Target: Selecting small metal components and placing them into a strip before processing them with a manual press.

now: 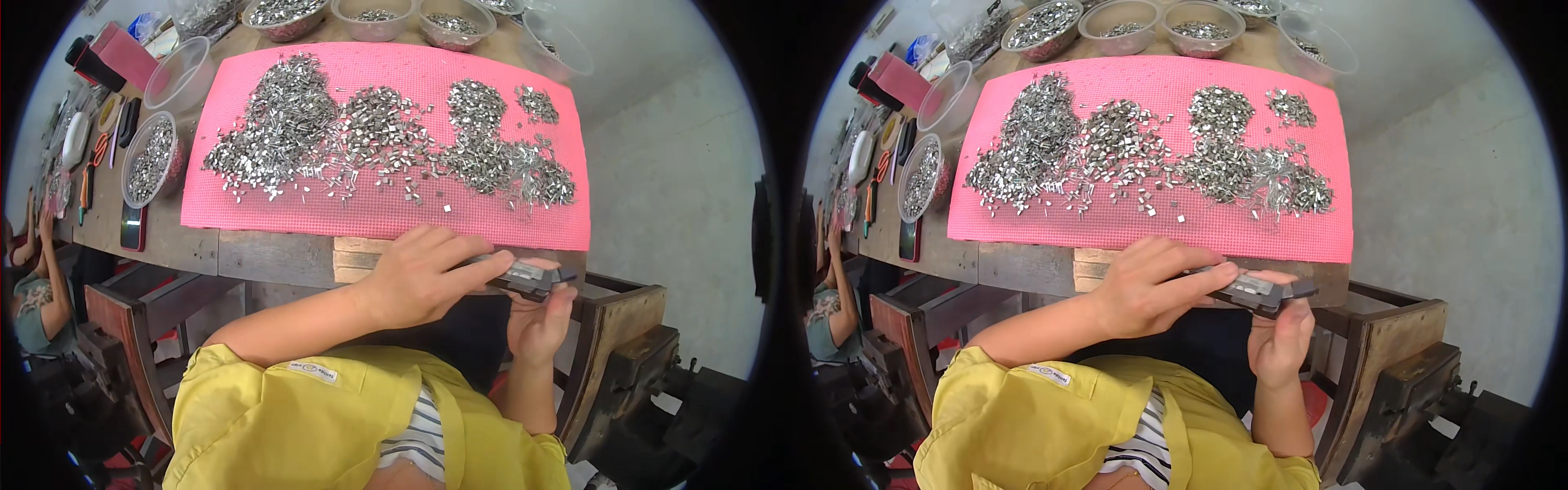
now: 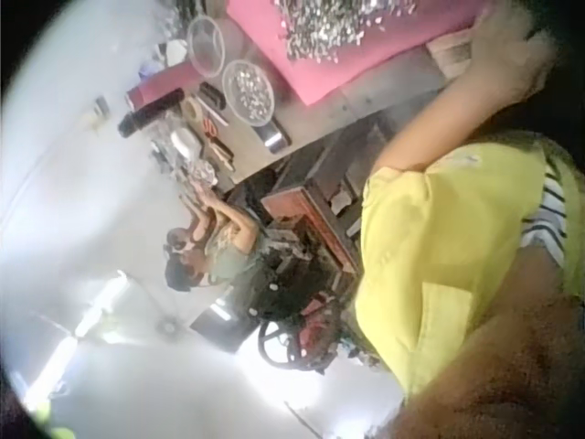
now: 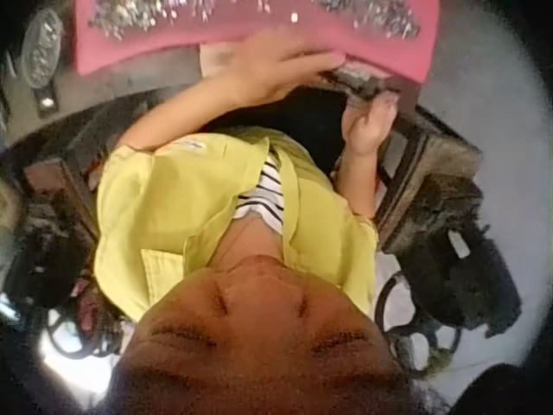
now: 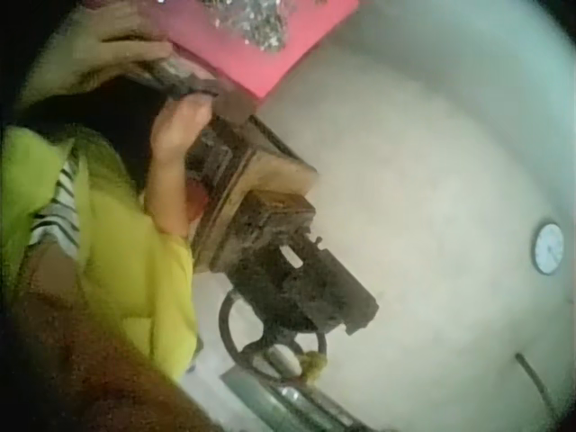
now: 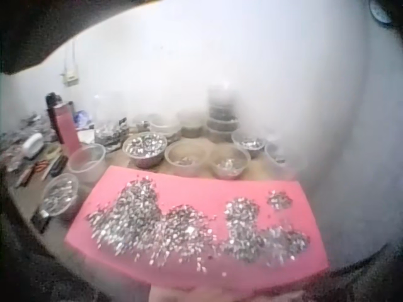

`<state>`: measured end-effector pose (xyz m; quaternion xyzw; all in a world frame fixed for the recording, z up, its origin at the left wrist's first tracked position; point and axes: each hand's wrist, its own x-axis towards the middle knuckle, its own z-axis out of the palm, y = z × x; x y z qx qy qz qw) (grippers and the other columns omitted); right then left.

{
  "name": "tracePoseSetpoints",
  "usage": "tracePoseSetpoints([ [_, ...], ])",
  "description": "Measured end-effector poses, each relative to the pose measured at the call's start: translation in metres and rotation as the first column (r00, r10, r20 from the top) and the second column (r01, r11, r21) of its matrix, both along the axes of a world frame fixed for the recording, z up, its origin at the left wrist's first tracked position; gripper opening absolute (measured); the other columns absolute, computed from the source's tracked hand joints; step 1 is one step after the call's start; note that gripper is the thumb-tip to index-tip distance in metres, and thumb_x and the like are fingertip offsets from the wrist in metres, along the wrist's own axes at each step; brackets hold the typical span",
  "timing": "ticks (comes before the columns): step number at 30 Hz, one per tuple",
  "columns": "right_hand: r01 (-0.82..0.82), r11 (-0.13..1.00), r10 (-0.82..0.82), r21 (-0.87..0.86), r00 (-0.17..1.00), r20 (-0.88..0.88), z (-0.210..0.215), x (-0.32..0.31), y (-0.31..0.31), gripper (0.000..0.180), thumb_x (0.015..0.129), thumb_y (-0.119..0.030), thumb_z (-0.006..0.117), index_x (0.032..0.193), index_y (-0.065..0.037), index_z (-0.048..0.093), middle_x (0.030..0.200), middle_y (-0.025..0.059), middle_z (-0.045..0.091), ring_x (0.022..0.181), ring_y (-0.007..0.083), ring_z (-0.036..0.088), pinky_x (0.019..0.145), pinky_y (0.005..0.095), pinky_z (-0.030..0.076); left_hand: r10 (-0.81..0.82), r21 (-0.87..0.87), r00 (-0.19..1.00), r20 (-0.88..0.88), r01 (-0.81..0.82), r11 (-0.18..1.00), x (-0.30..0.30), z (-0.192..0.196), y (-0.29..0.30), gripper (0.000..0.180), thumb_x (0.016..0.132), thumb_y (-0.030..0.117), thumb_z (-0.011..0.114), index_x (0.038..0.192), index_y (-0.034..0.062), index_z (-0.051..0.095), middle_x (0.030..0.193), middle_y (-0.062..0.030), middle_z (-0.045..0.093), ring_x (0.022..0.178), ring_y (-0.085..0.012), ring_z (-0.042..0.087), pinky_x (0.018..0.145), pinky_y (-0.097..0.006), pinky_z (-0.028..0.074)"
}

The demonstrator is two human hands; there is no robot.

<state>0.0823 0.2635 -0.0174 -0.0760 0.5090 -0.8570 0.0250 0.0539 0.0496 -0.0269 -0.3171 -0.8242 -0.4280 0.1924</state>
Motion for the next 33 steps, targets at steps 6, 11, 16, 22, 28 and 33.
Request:
tracePoseSetpoints([
  [6, 0.017, 0.989, -0.032, 0.148, 0.995, 0.096, 0.001, -0.005, 0.006, 0.043, 0.111, -0.033, 0.052, 0.117, 0.009, 0.060, 0.112, 0.0199, 0.070, 0.104, 0.0249, 0.069, 0.098, 0.0381, 0.053, 0.003, -0.107, 0.994, -0.111, -0.015, 0.994, 0.003, 0.000, -0.013, 0.048, 0.082, 0.018, 0.078, 0.129, 0.0105, 0.071, 0.118, -0.0082, 0.073, 0.094, -0.0251, 0.068, 0.077, -0.038, 0.053],
  [11, 0.464, 0.362, -0.112, 0.808, 0.882, -0.457, -0.001, -0.022, 0.007, 0.021, 0.099, -0.019, 0.067, 0.087, -0.001, 0.066, 0.070, 0.0091, 0.062, 0.064, 0.0259, 0.055, 0.076, 0.0371, 0.043, 0.090, -0.173, 0.979, -0.181, -0.122, 0.977, 0.017, 0.009, -0.042, 0.028, 0.087, 0.022, 0.073, 0.112, 0.0125, 0.077, 0.121, -0.0088, 0.076, 0.111, -0.0286, 0.071, 0.106, -0.046, 0.051],
  [16, 0.568, 0.076, 0.091, 0.819, 0.814, -0.573, -0.008, -0.032, 0.009, 0.024, 0.094, -0.020, 0.071, 0.078, -0.005, 0.060, 0.061, 0.0073, 0.055, 0.057, 0.0281, 0.050, 0.072, 0.0409, 0.033, -0.033, 0.369, 0.999, -0.024, 0.040, 0.929, 0.043, -0.028, -0.087, 0.032, 0.096, 0.023, 0.076, 0.118, 0.0107, 0.056, 0.120, -0.0224, 0.071, 0.111, -0.0399, 0.071, 0.102, -0.053, 0.054],
  [22, 0.482, -0.089, 0.097, 0.872, 0.875, -0.474, 0.000, -0.034, 0.013, 0.032, 0.092, -0.026, 0.075, 0.073, -0.008, 0.057, 0.057, 0.0059, 0.053, 0.056, 0.0274, 0.052, 0.071, 0.0414, 0.032, 0.262, 0.678, 0.874, 0.411, -0.484, 0.553, 0.074, -0.034, -0.137, 0.067, 0.105, 0.026, 0.063, 0.154, -0.0005, 0.024, 0.121, -0.0209, 0.066, 0.109, -0.0275, 0.066, 0.103, -0.041, 0.051],
  [28, 0.621, 0.012, -0.030, 0.784, 0.783, -0.621, 0.004, -0.030, 0.016, 0.024, 0.080, -0.020, 0.085, 0.084, -0.009, 0.064, 0.076, 0.0038, 0.062, 0.072, 0.0258, 0.060, 0.077, 0.0412, 0.037, 0.407, 0.547, 0.850, 0.336, -0.528, 0.650, 0.059, -0.023, -0.128, 0.058, 0.091, 0.000, 0.056, 0.146, -0.0002, 0.037, 0.113, -0.0161, 0.069, 0.115, -0.0246, 0.060, 0.113, -0.044, 0.037],
  [33, 0.514, 0.250, 0.118, 0.820, 0.825, -0.553, -0.002, -0.035, 0.000, 0.028, 0.075, -0.015, 0.085, 0.101, -0.012, 0.075, 0.102, 0.0026, 0.068, 0.111, 0.0277, 0.059, 0.097, 0.0449, 0.039, 0.244, 0.066, 0.915, 0.322, -0.279, 0.958, 0.030, 0.009, -0.052, 0.081, 0.081, 0.002, 0.081, 0.151, 0.0004, 0.040, 0.115, -0.0148, 0.074, 0.107, -0.0245, 0.067, 0.101, -0.038, 0.047],
])
